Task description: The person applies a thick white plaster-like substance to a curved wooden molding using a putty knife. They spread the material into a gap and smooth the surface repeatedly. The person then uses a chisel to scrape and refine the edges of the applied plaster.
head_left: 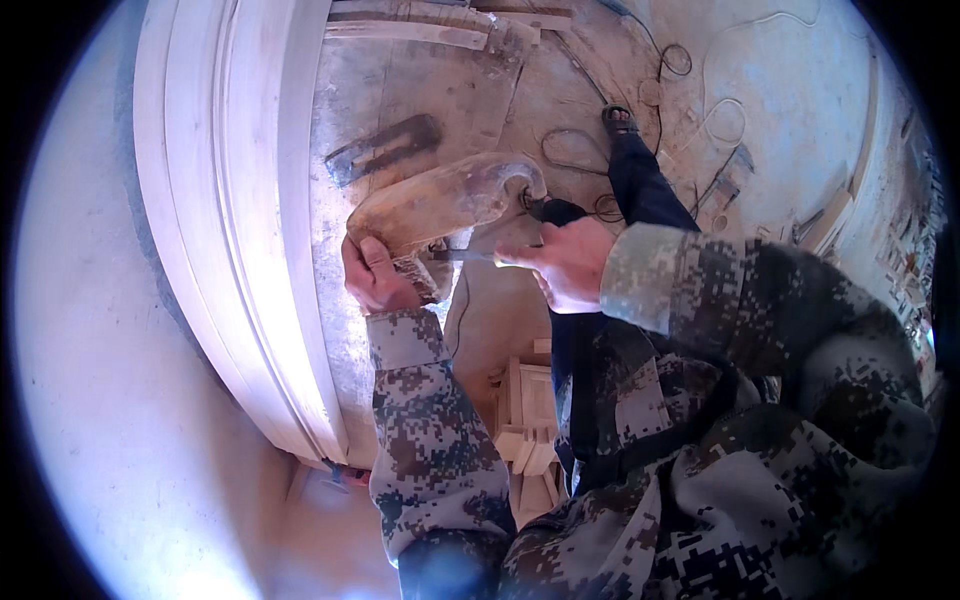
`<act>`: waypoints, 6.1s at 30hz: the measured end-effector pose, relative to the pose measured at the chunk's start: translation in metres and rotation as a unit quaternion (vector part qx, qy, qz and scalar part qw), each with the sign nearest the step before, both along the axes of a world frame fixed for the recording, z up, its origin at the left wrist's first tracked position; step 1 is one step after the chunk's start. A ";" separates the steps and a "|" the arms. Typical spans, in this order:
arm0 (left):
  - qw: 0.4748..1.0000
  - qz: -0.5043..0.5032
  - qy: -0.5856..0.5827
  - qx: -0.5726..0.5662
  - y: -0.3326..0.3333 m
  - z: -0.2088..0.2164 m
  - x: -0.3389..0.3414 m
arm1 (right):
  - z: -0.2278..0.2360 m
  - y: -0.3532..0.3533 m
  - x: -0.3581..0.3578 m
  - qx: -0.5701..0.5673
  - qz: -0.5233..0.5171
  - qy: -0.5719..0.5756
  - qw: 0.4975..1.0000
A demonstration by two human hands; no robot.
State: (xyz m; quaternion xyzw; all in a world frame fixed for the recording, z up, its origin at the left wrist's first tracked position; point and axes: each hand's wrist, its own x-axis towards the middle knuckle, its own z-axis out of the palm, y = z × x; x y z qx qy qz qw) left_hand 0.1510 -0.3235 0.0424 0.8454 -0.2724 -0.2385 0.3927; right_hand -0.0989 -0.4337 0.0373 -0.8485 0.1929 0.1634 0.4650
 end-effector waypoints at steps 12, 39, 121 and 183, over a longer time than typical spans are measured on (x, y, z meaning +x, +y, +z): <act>0.998 0.008 0.043 -0.040 0.013 -0.008 0.019 | -0.111 0.002 -0.007 -0.026 -0.067 -0.245 0.967; 0.998 -0.023 0.035 -0.046 0.017 -0.021 0.040 | 0.023 -0.031 0.011 -0.060 0.042 -0.064 0.995; 0.958 0.160 0.170 -0.168 0.031 -0.031 0.057 | -0.052 -0.079 0.058 -0.083 -0.322 -0.219 0.917; 0.995 0.026 -0.091 -0.011 0.020 -0.020 0.032 | -0.019 0.076 0.129 0.397 -0.557 -0.154 0.713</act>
